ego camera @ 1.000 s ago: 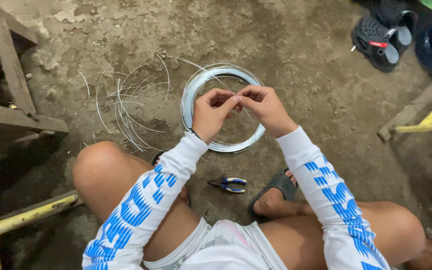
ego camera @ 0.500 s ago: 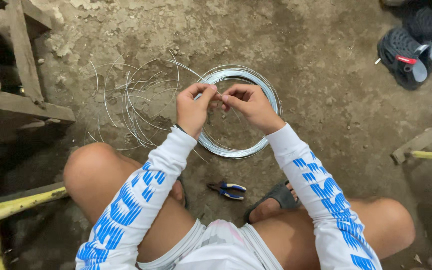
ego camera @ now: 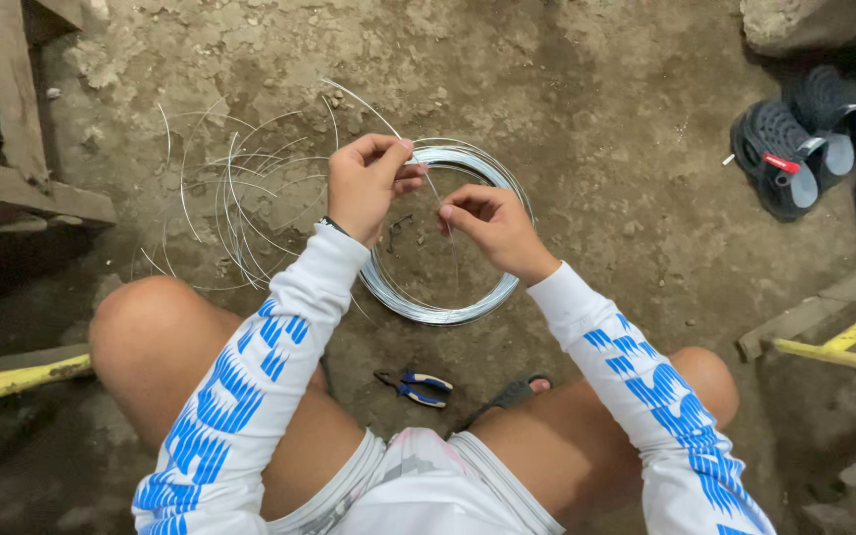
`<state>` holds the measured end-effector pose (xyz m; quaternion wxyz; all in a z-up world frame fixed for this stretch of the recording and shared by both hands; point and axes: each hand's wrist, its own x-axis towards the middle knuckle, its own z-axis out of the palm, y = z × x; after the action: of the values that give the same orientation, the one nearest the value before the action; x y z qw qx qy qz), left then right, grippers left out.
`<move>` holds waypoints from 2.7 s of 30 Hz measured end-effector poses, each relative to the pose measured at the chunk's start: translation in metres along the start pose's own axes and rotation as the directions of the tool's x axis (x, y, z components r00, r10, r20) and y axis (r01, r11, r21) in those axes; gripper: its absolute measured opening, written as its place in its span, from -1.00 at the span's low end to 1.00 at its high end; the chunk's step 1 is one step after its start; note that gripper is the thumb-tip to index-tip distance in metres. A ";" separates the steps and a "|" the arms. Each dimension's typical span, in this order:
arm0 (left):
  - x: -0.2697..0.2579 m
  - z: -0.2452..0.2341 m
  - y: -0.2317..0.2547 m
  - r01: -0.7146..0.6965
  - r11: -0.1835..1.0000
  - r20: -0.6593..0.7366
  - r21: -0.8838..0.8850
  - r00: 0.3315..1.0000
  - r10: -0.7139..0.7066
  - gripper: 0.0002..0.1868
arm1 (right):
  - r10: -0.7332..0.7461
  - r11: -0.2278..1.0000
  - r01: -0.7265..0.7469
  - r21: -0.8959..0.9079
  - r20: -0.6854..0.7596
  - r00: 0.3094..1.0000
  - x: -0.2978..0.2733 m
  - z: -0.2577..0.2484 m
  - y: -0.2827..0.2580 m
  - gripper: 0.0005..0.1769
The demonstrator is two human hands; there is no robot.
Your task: The person sits on the floor and repeatedly pulls lengths of thin metal wire from a coil, cuts them with pliers, and places the cut pieces on the ground. The person continues this process throughout the clip.
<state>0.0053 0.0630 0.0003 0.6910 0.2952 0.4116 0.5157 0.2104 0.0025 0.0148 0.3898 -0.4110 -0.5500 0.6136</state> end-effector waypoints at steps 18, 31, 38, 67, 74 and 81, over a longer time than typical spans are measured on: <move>0.015 -0.010 0.011 0.008 1.000 0.037 -0.029 0.999 -0.007 -0.86 | 0.062 0.998 -0.062 0.015 -0.017 0.998 -0.030 -0.003 0.040 -0.82; 0.015 -0.017 0.023 -0.024 0.999 -0.008 -0.042 1.000 0.024 -0.88 | 0.102 0.994 -0.101 0.034 -0.015 0.995 -0.035 0.005 0.048 -0.82; 0.014 -0.022 0.025 -0.035 0.997 -0.024 -0.071 0.999 0.033 -0.88 | 0.097 0.995 -0.097 0.014 -0.017 0.995 -0.037 0.011 0.057 -0.82; -0.023 -0.039 0.030 -0.277 0.870 -0.384 0.408 0.812 0.439 -0.52 | 0.069 0.982 -0.076 -0.171 -0.048 0.996 -0.045 0.038 0.026 -0.80; -0.082 -0.007 0.052 -0.849 -0.088 0.849 0.522 0.506 0.156 -0.83 | 0.047 0.979 -0.044 -0.199 0.015 0.999 -0.048 0.047 0.033 -0.75; -0.083 0.010 0.056 -0.798 -0.408 0.615 0.444 0.602 -0.509 -0.75 | 0.049 0.974 -0.042 -0.223 0.023 0.999 -0.054 0.059 0.038 -0.77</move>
<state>-0.0229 0.0004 0.0738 0.0774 0.9597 0.2375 -0.1287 0.1735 -0.0722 -0.0155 0.3192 -0.4557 -0.6113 0.5627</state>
